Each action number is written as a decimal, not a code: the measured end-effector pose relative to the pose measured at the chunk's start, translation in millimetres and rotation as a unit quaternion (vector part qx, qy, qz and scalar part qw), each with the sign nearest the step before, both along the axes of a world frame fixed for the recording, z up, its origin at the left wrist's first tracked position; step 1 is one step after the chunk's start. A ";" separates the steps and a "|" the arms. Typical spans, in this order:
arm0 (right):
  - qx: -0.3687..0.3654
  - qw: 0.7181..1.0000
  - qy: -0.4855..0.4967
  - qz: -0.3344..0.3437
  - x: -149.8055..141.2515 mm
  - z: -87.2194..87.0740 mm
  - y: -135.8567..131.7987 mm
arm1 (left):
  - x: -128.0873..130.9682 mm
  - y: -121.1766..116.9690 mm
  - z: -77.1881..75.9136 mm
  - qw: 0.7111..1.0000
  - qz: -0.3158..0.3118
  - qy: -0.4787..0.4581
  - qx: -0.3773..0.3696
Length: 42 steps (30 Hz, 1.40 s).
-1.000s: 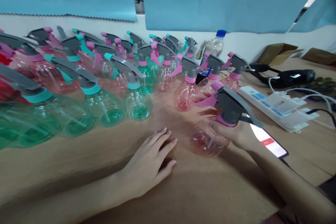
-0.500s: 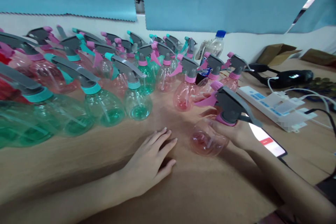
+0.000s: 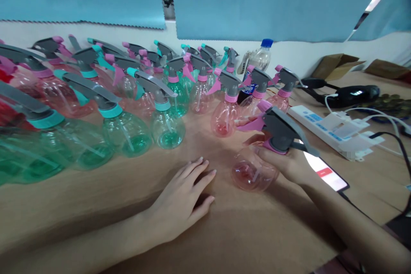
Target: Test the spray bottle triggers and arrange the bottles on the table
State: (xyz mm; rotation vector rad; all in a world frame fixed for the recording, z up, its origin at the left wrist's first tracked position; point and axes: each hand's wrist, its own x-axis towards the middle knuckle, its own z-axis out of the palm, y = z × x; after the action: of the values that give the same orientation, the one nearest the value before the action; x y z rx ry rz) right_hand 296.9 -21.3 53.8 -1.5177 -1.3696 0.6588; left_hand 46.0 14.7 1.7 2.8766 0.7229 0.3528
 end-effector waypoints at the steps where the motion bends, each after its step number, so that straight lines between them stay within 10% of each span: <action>1: 0.001 1.000 0.003 0.003 0.9 -0.8 -0.1 | 0.0 -0.1 -0.1 1.000 0.001 0.000 0.000; 42: 0.010 0.997 -0.046 0.062 -0.3 0.9 -3.7 | -0.3 0.6 -0.2 1.000 -0.001 0.001 0.004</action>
State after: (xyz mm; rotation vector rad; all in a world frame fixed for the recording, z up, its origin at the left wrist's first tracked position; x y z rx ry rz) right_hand 296.5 -25.0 54.6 -1.4717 -1.5457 0.6557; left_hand 45.6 15.3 1.5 2.8861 0.7216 0.3528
